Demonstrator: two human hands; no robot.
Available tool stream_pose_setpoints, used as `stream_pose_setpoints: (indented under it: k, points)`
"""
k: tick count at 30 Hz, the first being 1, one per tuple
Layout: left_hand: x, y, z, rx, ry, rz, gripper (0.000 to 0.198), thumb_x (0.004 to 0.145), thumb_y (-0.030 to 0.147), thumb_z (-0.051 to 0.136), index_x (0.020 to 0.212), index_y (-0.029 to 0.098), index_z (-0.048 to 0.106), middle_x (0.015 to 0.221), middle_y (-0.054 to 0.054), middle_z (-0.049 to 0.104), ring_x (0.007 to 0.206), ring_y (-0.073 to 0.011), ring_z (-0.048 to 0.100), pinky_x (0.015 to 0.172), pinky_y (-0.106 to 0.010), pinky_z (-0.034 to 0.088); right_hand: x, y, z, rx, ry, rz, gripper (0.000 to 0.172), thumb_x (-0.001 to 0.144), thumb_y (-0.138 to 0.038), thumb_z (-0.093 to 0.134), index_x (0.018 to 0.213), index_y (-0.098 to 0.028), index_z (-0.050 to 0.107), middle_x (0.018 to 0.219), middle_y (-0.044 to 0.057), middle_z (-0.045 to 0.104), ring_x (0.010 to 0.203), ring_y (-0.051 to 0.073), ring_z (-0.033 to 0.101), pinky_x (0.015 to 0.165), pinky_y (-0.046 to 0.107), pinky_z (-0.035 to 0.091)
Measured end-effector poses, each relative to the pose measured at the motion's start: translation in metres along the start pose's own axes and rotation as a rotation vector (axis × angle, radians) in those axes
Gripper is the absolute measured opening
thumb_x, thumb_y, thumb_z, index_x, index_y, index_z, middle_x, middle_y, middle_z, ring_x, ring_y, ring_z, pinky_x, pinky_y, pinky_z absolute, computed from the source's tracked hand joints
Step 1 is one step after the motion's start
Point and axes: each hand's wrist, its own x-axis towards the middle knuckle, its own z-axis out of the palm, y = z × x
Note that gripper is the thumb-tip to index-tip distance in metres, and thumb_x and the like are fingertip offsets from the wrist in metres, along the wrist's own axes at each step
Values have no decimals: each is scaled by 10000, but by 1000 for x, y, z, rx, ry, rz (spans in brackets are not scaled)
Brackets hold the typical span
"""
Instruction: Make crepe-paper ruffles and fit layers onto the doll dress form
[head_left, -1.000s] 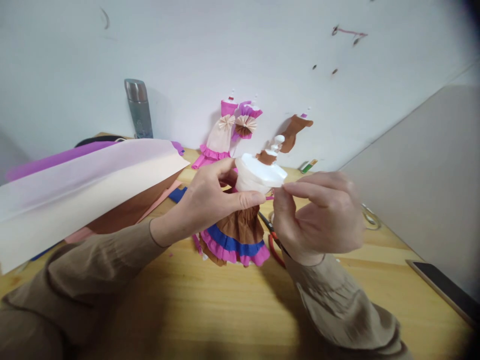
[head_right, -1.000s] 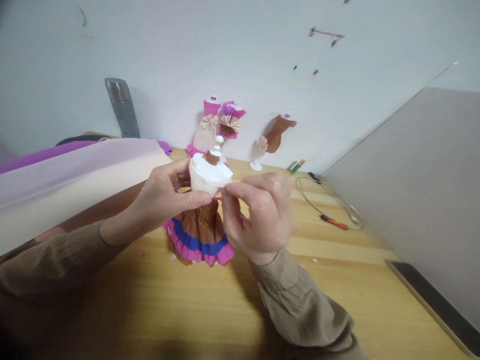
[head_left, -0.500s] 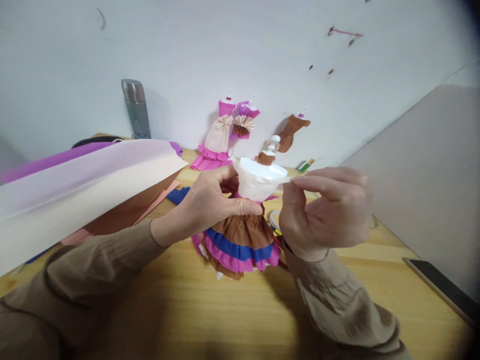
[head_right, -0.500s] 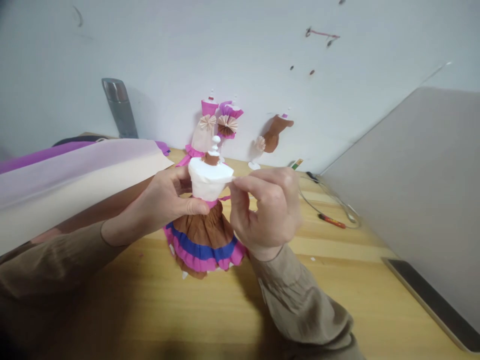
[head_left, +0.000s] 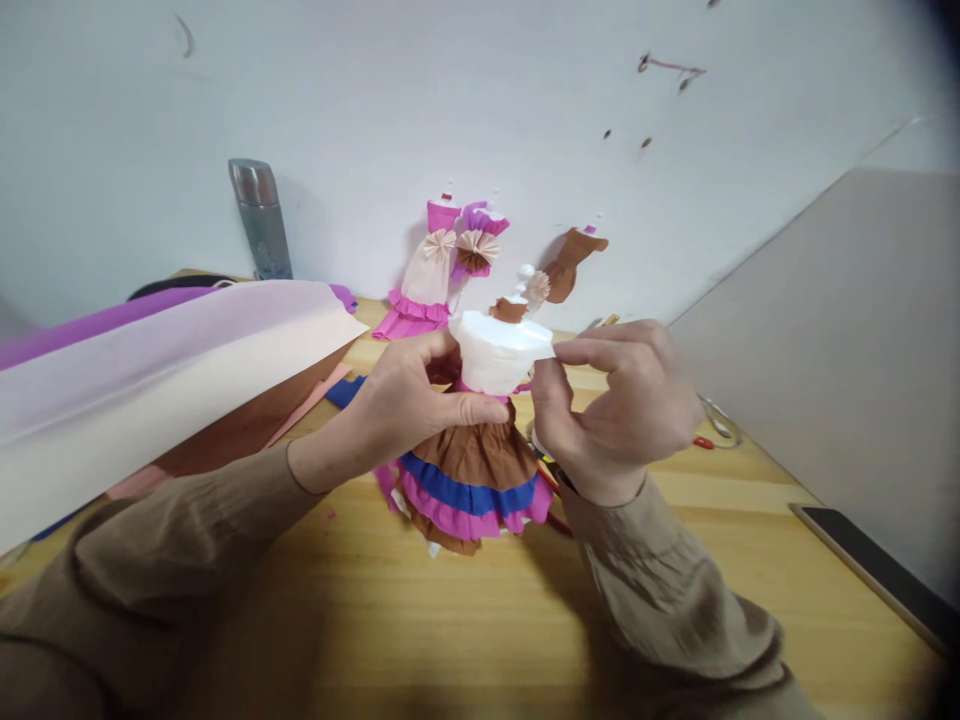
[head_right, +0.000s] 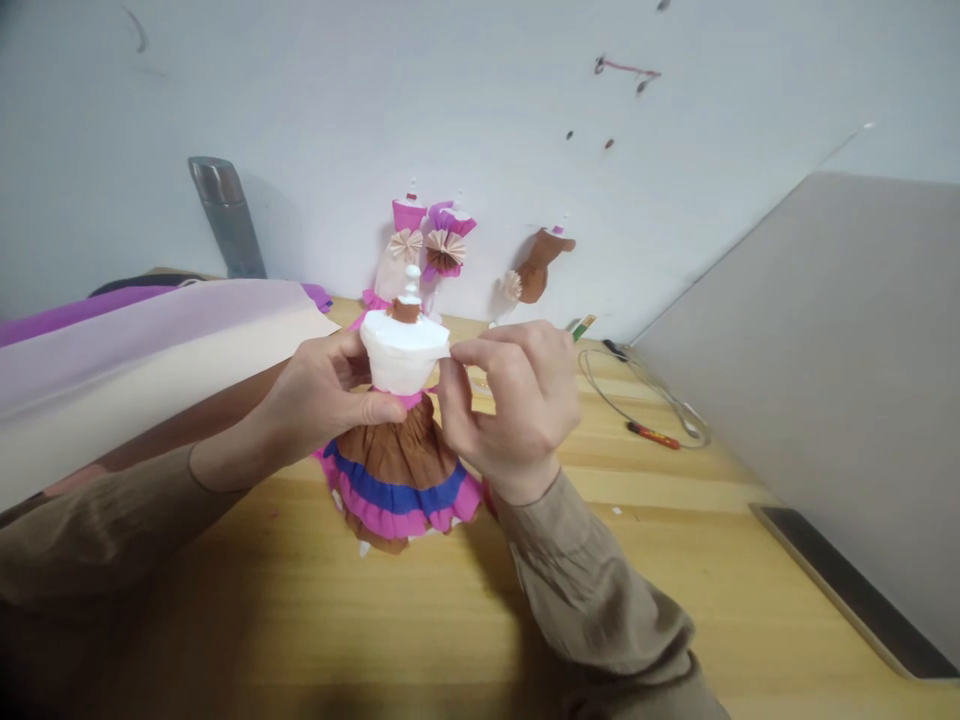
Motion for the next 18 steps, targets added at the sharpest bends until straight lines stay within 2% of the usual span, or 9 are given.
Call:
stream_pose_setpoints:
  k: [6,18]
  points:
    - [-1,-2,-1,4,-28,0,498,590,261,861,1032,119,682,979,-75,745,944,-233,685,853,-339,547,-1,3,-1,-64,-1,-17,240,777,-50,609,897,-247,543,743,33,582,703,223,589,615,384,477]
    - [-2,-1,-1,14,-14,-9,432,580,265,865,944,107,694,913,-70,750,921,-238,689,825,-330,549,0,6,2,-112,106,-70,224,743,-66,608,875,-235,542,745,-3,554,667,170,564,589,321,458]
